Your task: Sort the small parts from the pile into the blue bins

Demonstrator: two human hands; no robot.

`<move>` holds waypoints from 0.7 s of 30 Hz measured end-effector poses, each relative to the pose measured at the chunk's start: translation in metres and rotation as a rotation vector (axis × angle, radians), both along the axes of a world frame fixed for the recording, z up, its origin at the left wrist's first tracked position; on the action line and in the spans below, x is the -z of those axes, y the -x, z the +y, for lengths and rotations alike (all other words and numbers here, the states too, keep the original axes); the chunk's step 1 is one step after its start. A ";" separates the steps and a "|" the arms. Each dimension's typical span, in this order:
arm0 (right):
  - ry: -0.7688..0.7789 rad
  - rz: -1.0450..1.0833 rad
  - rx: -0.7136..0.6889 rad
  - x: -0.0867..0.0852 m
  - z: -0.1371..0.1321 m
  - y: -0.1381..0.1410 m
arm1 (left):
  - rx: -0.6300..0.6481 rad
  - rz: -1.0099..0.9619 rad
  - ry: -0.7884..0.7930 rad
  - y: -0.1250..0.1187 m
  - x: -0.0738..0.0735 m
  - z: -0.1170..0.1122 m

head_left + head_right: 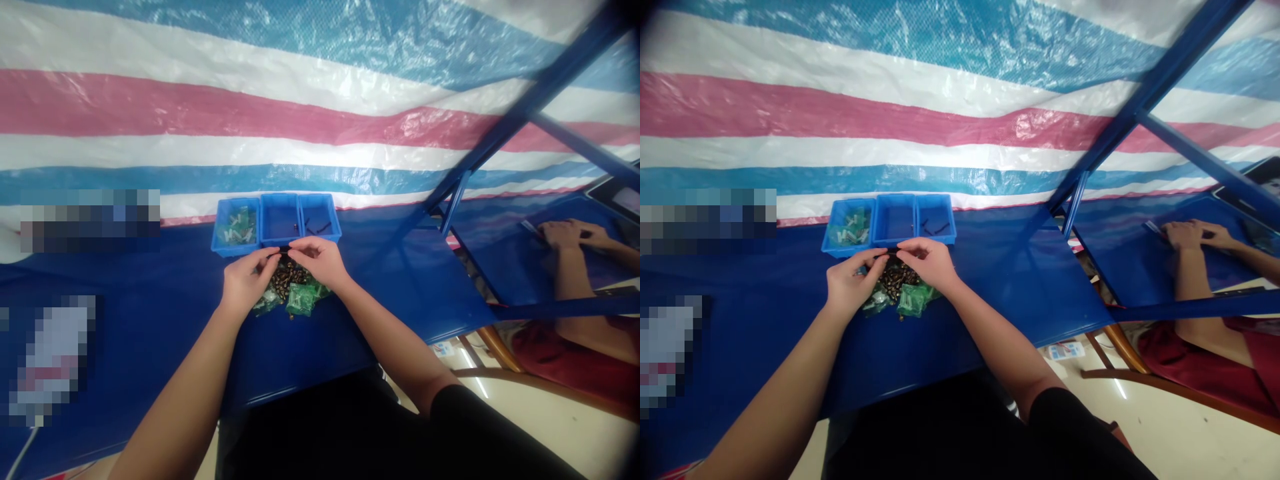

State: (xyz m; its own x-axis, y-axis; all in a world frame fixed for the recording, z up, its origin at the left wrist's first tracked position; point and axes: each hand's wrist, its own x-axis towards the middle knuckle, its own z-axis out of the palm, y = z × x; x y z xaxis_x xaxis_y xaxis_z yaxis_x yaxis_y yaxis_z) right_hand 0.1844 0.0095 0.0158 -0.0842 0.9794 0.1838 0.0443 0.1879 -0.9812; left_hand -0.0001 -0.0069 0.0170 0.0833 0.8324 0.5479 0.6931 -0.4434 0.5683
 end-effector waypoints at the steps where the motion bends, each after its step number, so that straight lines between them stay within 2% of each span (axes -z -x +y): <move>1: -0.015 0.007 0.034 -0.001 0.000 0.000 | 0.002 0.001 0.002 0.000 0.000 0.000; 5: -0.054 0.022 0.233 -0.007 0.003 -0.008 | 0.014 0.000 0.031 0.000 -0.001 -0.001; 9: 0.054 0.056 0.391 -0.011 0.012 -0.024 | 0.021 -0.043 0.042 0.002 0.000 -0.001; 14: 0.128 0.020 0.449 -0.013 0.019 -0.039 | 0.019 -0.040 0.041 0.003 0.001 -0.001; 21: 0.098 -0.103 0.447 -0.013 0.019 -0.038 | 0.032 -0.023 0.049 0.003 0.003 0.000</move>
State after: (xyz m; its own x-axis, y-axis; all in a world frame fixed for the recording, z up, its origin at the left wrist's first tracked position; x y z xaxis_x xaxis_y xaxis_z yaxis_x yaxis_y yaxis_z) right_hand 0.2220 0.0281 0.0284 0.3371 0.9360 0.1016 0.1977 0.0351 -0.9796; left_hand -0.0035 -0.0071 0.0141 0.0979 0.8554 0.5087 0.6655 -0.4363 0.6056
